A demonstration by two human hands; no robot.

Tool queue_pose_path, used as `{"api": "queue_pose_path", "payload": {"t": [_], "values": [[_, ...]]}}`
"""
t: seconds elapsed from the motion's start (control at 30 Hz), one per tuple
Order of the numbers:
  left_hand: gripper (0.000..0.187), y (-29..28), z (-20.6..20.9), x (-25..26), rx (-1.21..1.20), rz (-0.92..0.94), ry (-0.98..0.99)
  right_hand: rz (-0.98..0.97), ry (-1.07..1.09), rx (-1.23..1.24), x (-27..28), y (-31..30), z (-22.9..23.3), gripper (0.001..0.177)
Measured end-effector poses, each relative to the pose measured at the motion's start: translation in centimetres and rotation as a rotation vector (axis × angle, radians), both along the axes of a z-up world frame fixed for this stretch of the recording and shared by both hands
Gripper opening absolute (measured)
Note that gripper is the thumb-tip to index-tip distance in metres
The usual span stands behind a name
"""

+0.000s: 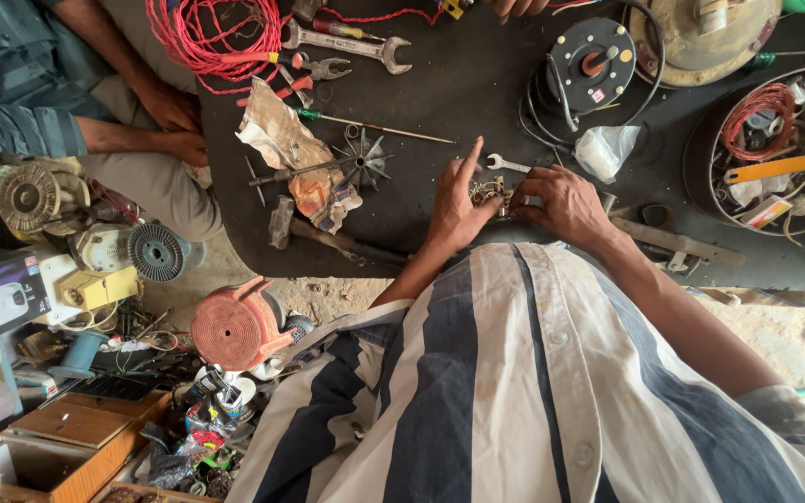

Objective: The person uses a screwdriver to tighten screws on a small electrical motor component. Another person connects red wires to the motor terminals. The person then places the motor on the workbench.

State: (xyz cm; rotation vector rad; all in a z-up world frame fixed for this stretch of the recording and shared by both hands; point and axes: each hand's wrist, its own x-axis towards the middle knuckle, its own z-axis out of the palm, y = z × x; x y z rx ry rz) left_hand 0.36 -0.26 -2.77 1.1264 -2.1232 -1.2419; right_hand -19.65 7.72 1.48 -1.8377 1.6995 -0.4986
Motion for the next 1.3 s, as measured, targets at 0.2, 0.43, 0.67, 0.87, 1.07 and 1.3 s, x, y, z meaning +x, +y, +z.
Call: {"api": "queue_pose_path", "payload": {"t": [0.2, 0.43, 0.67, 0.87, 1.07, 1.3], "values": [[0.094, 0.1, -3.5, 0.2, 0.624, 0.104, 0.018, -0.011, -0.006, 0.012, 0.2, -0.4, 0.6, 0.018], [0.092, 0.1, -3.2, 0.6, 0.603, -0.008, 0.130, 0.004, -0.021, 0.023, 0.4, -0.4, 1.1, 0.016], [0.092, -1.1, -3.3, 1.1, 0.751, -0.142, 0.223, 0.062, 0.077, 0.018, 0.8, -1.0, 2.8, 0.021], [0.088, -1.3, -4.3, 1.3, 0.689, -0.156, 0.247, 0.068, 0.079, -0.011, 1.6, -2.1, 3.9, 0.020], [0.088, -0.4, -4.3, 1.4, 0.556, -0.128, 0.220, 0.054, -0.017, 0.106, 1.0, -2.6, 3.8, 0.018], [0.086, 3.1, -2.3, 2.6, 0.233, -0.008, 0.075, 0.198, -0.068, 0.225, -1.2, -3.7, 3.2, 0.021]]}}
